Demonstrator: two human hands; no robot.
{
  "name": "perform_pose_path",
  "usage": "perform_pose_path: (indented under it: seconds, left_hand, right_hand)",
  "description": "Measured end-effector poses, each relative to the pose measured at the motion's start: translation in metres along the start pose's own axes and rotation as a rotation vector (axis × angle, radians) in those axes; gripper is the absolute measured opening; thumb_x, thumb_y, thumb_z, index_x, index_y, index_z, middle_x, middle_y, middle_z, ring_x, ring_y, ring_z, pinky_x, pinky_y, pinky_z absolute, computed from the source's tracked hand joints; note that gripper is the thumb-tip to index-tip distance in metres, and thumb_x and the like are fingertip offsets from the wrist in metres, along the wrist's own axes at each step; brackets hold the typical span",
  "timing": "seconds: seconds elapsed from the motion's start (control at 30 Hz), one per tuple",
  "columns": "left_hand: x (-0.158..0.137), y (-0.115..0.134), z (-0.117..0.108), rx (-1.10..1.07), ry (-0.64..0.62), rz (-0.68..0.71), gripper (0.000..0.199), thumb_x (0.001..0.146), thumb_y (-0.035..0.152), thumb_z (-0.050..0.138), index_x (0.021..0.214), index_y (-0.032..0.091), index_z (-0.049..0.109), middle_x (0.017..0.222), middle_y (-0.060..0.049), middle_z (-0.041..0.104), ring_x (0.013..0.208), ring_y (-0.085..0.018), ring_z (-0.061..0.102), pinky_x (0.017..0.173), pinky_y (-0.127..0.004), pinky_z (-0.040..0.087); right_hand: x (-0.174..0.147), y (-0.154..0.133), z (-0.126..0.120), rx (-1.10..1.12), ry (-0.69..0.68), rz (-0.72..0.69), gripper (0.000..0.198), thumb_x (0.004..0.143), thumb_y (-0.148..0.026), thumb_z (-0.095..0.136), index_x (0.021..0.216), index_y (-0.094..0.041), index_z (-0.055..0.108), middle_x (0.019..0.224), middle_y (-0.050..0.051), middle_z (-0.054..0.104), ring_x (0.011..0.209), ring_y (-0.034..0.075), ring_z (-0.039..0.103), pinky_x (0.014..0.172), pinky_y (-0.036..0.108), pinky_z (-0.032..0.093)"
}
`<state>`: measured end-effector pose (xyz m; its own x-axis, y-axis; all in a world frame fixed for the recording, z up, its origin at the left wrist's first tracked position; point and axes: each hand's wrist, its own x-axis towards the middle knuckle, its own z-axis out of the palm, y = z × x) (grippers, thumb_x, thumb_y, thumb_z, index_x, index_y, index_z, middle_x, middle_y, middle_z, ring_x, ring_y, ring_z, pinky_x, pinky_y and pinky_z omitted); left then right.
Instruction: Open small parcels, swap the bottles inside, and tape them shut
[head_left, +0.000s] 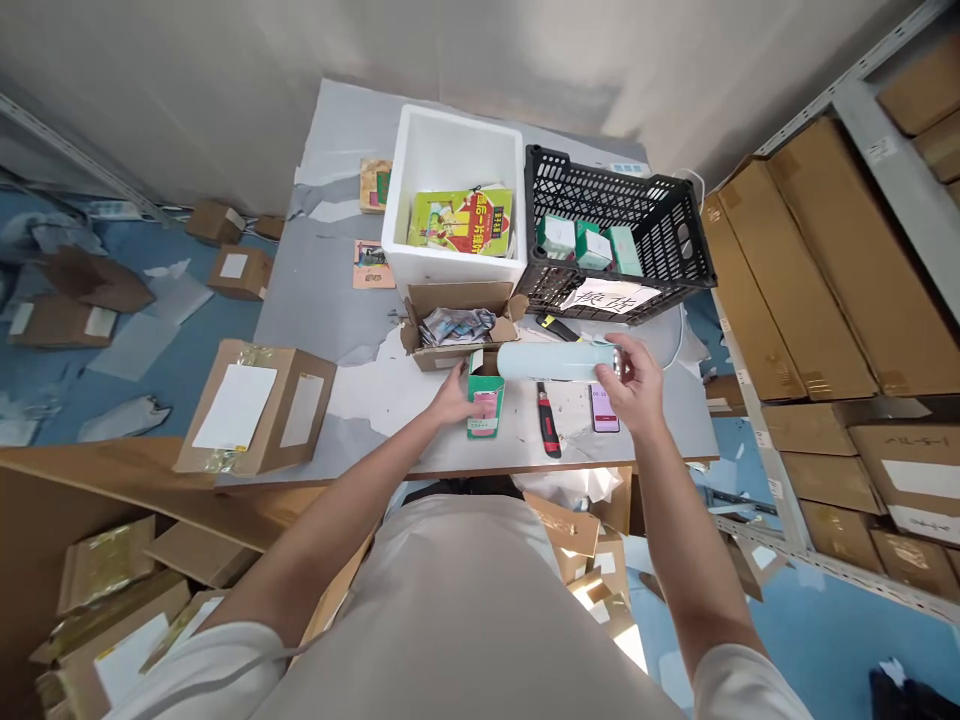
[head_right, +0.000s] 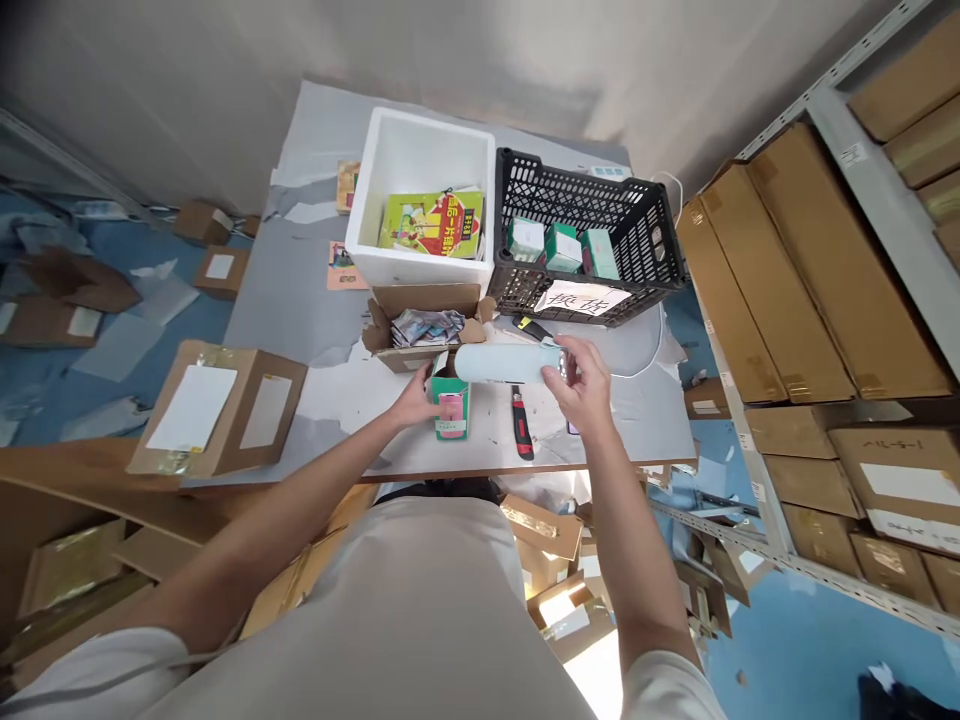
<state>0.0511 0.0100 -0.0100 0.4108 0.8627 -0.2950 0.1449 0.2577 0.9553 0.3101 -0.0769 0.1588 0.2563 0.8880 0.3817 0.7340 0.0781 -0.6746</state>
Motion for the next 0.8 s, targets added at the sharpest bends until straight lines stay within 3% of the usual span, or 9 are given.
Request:
perform_pose_path:
  seconds: [0.17, 0.27, 0.37, 0.53, 0.8]
  left_hand:
    - [-0.001, -0.003, 0.013, -0.066, -0.031, 0.062, 0.093, 0.042, 0.031, 0.087, 0.123, 0.014, 0.043, 0.125, -0.018, 0.052, 0.119, -0.030, 0.049, 0.101, -0.047, 0.038]
    - [-0.020, -0.005, 0.011, -0.021, -0.027, 0.085, 0.085, 0.047, 0.033, 0.086, 0.118, 0.016, 0.043, 0.121, -0.015, 0.053, 0.115, -0.029, 0.051, 0.096, -0.045, 0.043]
    - [-0.036, -0.012, 0.006, 0.112, 0.007, 0.152, 0.083, 0.047, 0.036, 0.086, 0.115, 0.018, 0.043, 0.117, -0.011, 0.052, 0.112, -0.027, 0.052, 0.094, -0.043, 0.044]
    - [-0.047, -0.028, -0.005, 0.310, 0.127, 0.217, 0.085, 0.043, 0.040, 0.086, 0.112, 0.022, 0.040, 0.113, -0.007, 0.050, 0.108, -0.028, 0.054, 0.089, -0.043, 0.046]
    - [-0.052, -0.023, -0.010, 0.497, 0.118, 0.353, 0.081, 0.049, 0.035, 0.084, 0.114, 0.021, 0.038, 0.112, -0.008, 0.049, 0.108, -0.028, 0.053, 0.089, -0.042, 0.047]
  right_hand:
    - [-0.009, 0.005, 0.026, 0.007, -0.002, 0.017, 0.036, 0.077, -0.037, 0.061, 0.112, -0.027, 0.059, 0.103, 0.006, 0.059, 0.076, 0.020, 0.055, 0.070, 0.037, 0.047]
    - [-0.018, 0.002, 0.024, 0.009, -0.043, -0.022, 0.037, 0.077, -0.038, 0.062, 0.113, -0.028, 0.059, 0.107, 0.007, 0.059, 0.082, 0.022, 0.056, 0.071, 0.037, 0.048]
    - [-0.024, -0.009, 0.013, -0.014, -0.145, -0.067, 0.039, 0.078, -0.040, 0.062, 0.114, -0.027, 0.058, 0.110, 0.008, 0.058, 0.074, 0.019, 0.055, 0.063, 0.035, 0.048]
    - [-0.028, -0.043, 0.001, -0.204, -0.303, -0.225, 0.038, 0.082, -0.038, 0.060, 0.117, -0.023, 0.057, 0.111, 0.010, 0.057, 0.063, 0.014, 0.053, 0.062, 0.032, 0.050]
    - [-0.032, -0.074, 0.002, -0.463, -0.247, -0.474, 0.034, 0.085, -0.036, 0.058, 0.116, -0.022, 0.057, 0.110, 0.012, 0.056, 0.079, 0.018, 0.057, 0.073, 0.032, 0.051]
